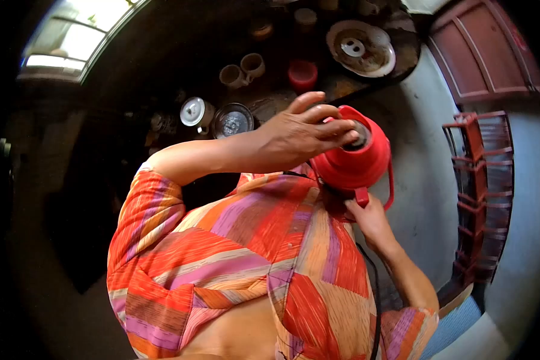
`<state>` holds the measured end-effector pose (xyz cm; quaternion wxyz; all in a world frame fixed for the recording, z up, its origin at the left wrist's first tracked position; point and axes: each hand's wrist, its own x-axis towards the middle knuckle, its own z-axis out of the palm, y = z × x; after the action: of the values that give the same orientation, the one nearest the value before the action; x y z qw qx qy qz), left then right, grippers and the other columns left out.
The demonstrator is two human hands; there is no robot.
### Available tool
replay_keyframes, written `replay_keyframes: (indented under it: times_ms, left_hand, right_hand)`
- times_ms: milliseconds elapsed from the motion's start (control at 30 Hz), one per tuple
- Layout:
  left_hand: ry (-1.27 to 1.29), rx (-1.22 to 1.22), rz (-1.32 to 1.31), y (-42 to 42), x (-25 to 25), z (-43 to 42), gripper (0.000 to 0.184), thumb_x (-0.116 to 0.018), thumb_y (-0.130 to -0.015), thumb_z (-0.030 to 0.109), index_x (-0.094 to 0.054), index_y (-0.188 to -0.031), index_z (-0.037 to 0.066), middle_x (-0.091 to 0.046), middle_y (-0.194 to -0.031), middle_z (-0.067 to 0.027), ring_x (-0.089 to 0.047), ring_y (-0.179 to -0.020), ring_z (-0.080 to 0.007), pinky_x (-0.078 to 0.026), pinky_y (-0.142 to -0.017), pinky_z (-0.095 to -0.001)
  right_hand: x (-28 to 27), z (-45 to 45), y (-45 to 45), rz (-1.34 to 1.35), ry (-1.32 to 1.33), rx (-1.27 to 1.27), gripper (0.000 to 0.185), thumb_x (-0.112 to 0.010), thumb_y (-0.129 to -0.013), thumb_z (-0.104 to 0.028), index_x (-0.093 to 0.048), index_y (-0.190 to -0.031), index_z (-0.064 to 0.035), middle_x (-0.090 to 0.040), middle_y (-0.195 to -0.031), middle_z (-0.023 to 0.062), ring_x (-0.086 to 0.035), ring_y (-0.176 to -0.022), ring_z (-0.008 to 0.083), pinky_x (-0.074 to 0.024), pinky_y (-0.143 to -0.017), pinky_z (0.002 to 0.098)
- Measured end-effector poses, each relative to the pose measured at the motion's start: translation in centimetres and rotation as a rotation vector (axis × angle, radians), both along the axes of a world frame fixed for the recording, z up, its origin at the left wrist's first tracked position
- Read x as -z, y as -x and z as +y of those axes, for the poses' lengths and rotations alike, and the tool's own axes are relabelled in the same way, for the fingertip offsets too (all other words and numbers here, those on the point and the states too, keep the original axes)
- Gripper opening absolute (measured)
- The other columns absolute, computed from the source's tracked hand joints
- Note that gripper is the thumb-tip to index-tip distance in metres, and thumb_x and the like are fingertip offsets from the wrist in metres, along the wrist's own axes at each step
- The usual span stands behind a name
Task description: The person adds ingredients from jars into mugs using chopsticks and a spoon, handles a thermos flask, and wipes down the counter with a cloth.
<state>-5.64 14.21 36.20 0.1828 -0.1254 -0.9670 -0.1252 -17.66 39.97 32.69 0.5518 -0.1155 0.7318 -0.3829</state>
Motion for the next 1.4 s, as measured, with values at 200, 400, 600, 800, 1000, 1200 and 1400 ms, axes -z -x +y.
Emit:
replay_keyframes:
  times_ms: [200, 400, 600, 800, 1000, 1200, 1400]
  left_hand:
    - [-0.003, -0.128, 0.023, 6.2, 1.3, 5.2, 0.058, -0.056, -0.075, 0.011, -0.047, -0.132, 0.013, -0.049, -0.128, -0.0012, -0.036, -0.124, -0.02, -0.015, -0.11, -0.0471]
    - [-0.384, -0.345, 0.187, 12.3, 2.6, 6.7, 0.069, -0.061, -0.066, -0.003, -0.047, -0.131, 0.01, -0.049, -0.133, -0.0084, -0.039, -0.126, -0.0299, -0.027, -0.104, -0.0478]
    - [-0.307, -0.752, -0.165, 10.6, 13.3, 5.1, 0.063, -0.062, -0.07, 0.006, -0.044, -0.13, 0.003, -0.043, -0.135, -0.0171, -0.037, -0.127, -0.0369, -0.03, -0.104, -0.0484]
    - [-0.227, -1.121, -0.417, 8.1, 22.3, -2.2, 0.074, -0.069, -0.068, 0.016, -0.037, -0.132, -0.001, -0.04, -0.136, -0.0196, -0.04, -0.124, -0.0365, -0.039, -0.097, -0.0484]
    - [-0.397, -1.207, -0.583, 12.9, 27.2, -8.6, 0.108, -0.082, -0.061, 0.042, -0.021, -0.144, 0.007, -0.026, -0.147, -0.0179, -0.024, -0.134, -0.0392, -0.033, -0.102, -0.0526]
    - [-0.344, -1.291, -0.638, 15.3, 30.3, -12.9, 0.119, -0.086, -0.053, 0.044, -0.018, -0.145, 0.012, -0.021, -0.147, -0.0189, -0.021, -0.131, -0.0467, -0.034, -0.101, -0.0562]
    - [-0.261, -1.388, -0.649, 14.5, 30.2, -11.9, 0.107, -0.086, -0.055, 0.036, -0.028, -0.14, 0.006, -0.032, -0.137, -0.0262, -0.03, -0.126, -0.0462, -0.033, -0.102, -0.0514]
  right_hand:
    - [-0.5, 3.6, 6.6, -0.028, -0.016, -0.031, 0.013, -0.056, -0.088, -0.009, -0.056, -0.098, -0.0011, -0.058, -0.091, 0.001, -0.057, -0.08, 0.0107, -0.0505, -0.072, 0.0292]
    - [-0.9, 6.2, 14.5, -0.084, 0.03, 0.071, 0.016, -0.057, -0.087, -0.011, -0.057, -0.101, -0.0025, -0.058, -0.092, 0.0005, -0.057, -0.078, 0.0099, -0.053, -0.074, 0.0304]
    - [2.8, 6.7, 24.1, -0.26, 0.065, 0.201, 0.03, -0.056, -0.085, -0.007, -0.051, -0.115, -0.004, -0.056, -0.103, 0.0063, -0.056, -0.102, 0.0203, -0.0541, -0.082, 0.0494]
    - [9.5, 6.5, 30.7, -0.151, -0.08, 0.261, 0.028, -0.057, -0.085, -0.007, -0.051, -0.112, -0.0042, -0.057, -0.101, 0.0071, -0.055, -0.104, 0.0195, -0.0556, -0.08, 0.049]
    - [15.0, 7.3, 37.5, -0.072, -0.293, 0.248, 0.032, -0.058, -0.084, -0.011, -0.053, -0.115, -0.0044, -0.057, -0.107, 0.0073, -0.054, -0.106, 0.0205, -0.0556, -0.08, 0.0427]
    - [19.3, 6.9, 44.6, -0.048, -0.523, 0.32, 0.044, -0.056, -0.085, -0.012, -0.046, -0.128, -0.0048, -0.044, -0.136, 0.0152, -0.049, -0.116, 0.0346, -0.0541, -0.081, 0.0488]
    - [24.3, 6.7, 49.9, -0.066, -0.521, 0.391, 0.041, -0.056, -0.086, -0.013, -0.048, -0.126, -0.0078, -0.054, -0.125, 0.012, -0.053, -0.111, 0.0269, -0.053, -0.08, 0.0426]
